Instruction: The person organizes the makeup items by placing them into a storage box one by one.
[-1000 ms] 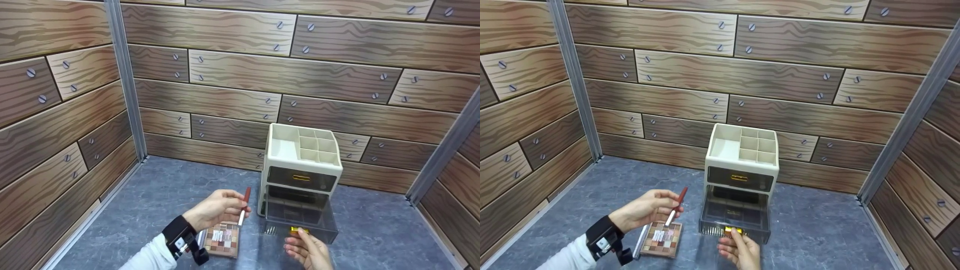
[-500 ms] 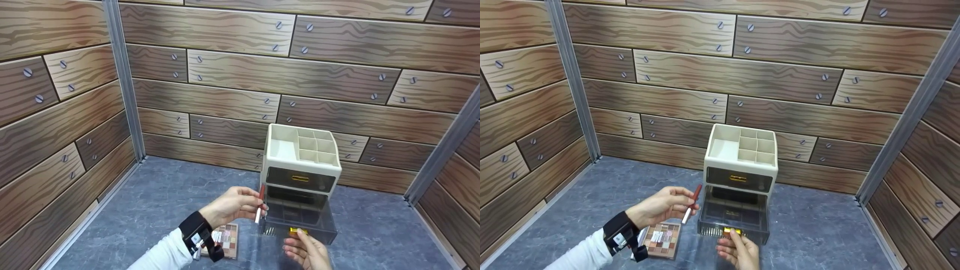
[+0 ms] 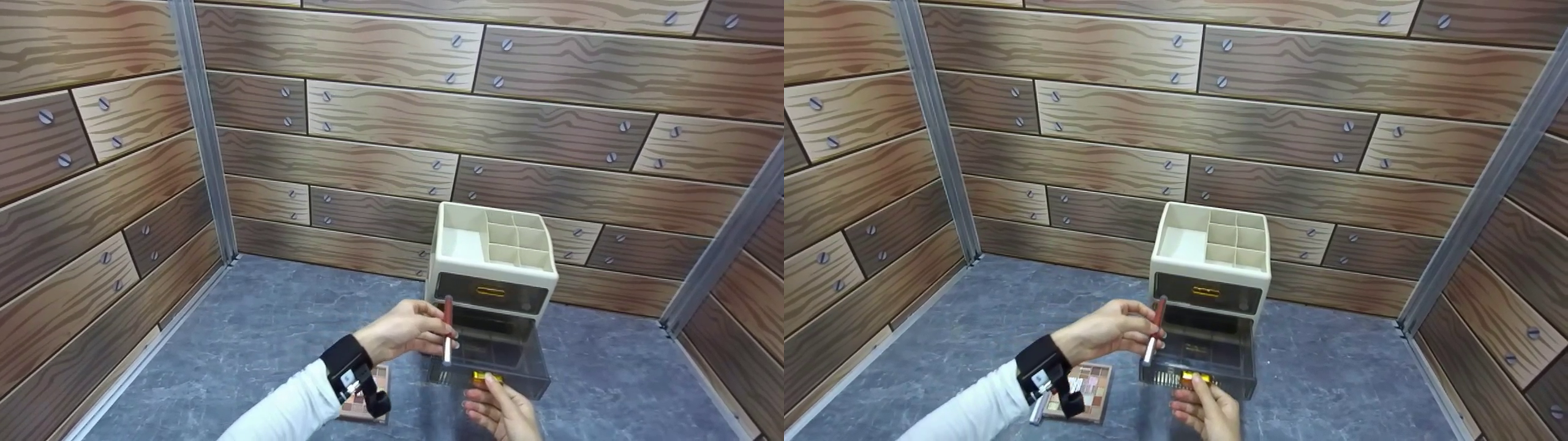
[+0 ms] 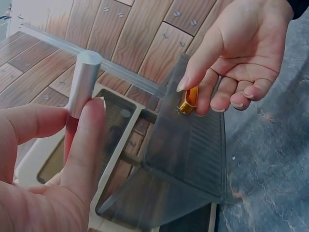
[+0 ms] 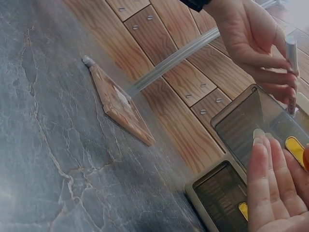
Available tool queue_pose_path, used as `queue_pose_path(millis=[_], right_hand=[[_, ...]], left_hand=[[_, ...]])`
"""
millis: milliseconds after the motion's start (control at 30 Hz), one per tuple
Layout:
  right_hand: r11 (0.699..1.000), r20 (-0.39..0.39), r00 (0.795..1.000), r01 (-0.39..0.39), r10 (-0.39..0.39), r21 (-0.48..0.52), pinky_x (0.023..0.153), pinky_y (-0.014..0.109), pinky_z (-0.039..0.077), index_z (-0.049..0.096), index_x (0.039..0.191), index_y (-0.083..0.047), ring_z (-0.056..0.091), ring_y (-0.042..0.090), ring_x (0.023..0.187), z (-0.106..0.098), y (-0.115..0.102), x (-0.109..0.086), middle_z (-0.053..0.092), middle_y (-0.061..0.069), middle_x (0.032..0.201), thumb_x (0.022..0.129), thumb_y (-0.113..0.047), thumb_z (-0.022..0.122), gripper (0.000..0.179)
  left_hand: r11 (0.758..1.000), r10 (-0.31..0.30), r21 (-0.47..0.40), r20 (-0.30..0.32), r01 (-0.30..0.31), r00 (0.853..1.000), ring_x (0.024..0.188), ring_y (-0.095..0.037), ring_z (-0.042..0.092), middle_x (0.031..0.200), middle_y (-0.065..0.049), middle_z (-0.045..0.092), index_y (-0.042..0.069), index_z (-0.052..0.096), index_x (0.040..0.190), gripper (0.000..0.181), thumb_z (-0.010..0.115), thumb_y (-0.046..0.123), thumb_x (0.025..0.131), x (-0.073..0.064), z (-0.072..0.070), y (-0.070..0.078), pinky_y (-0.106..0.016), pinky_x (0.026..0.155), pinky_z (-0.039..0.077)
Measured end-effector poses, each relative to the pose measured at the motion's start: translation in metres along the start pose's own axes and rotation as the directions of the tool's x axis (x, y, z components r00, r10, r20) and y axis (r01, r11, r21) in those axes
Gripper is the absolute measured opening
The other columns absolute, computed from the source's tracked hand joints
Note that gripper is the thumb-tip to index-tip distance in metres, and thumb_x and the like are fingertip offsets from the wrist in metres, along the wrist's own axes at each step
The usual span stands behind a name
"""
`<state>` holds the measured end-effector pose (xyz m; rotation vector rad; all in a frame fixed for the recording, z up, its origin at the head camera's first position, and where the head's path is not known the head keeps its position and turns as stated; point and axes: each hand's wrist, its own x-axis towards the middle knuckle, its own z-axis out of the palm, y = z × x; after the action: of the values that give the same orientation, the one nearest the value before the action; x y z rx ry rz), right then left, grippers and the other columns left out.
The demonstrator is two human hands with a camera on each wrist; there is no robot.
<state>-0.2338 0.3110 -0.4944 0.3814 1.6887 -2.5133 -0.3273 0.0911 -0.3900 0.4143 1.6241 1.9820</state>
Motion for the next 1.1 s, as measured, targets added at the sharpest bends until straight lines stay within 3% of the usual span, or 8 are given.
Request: queue_pose_path(millis=[433,633,900,1100], right_hand=[[1.000,-0.011,1.000,0.003,-0.003,-0.001,0.077,0.030,0.065,0.075,0.101,-0.007,0.077,0.015,0.077,0.001,-0.001,0.000,0.077,0.004,0.085,0.110,-0.028,0.056,0.030],[1.000,0.008,1.000,-0.003,0.002,0.016,0.078,0.030,0.066,0.075,0.100,-0.007,0.076,0.015,0.077,-0.001,0.000,0.000,0.077,0.004,0.085,0.110,-0.027,0.054,0.030],[0.999,0.040,0.999,-0.006,0.004,0.033,0.079,0.031,0.065,0.076,0.100,-0.009,0.076,0.014,0.077,-0.003,0.001,0.000,0.077,0.003,0.085,0.111,-0.027,0.053,0.030],[1.000,0.032,0.999,-0.001,0.000,0.028,0.079,0.031,0.066,0.075,0.099,-0.009,0.076,0.014,0.077,-0.003,0.000,0.000,0.076,0.003,0.084,0.111,-0.027,0.053,0.030]], left_hand=[[0.999,-0.005,0.044,-0.016,0.005,1.000,0.083,-0.025,0.076,0.103,-0.024,0.075,-0.007,0.063,0.105,0.011,0.065,-0.007,0.095,0.021,0.014,-0.002,-0.037,0.083,0.066],[0.997,-0.028,0.068,-0.046,0.031,0.999,0.089,-0.033,0.077,0.101,-0.025,0.074,-0.007,0.059,0.108,0.017,0.067,-0.010,0.093,0.029,0.019,-0.005,-0.040,0.083,0.066],[0.996,-0.040,0.082,-0.044,0.043,0.998,0.084,-0.030,0.077,0.098,-0.022,0.072,-0.005,0.053,0.109,0.027,0.070,-0.012,0.090,0.040,0.028,-0.009,-0.041,0.083,0.066],[0.990,-0.055,0.125,-0.047,0.061,0.997,0.082,-0.029,0.077,0.096,-0.021,0.073,-0.005,0.057,0.106,0.021,0.070,-0.011,0.091,0.042,0.034,-0.009,-0.039,0.080,0.066]])
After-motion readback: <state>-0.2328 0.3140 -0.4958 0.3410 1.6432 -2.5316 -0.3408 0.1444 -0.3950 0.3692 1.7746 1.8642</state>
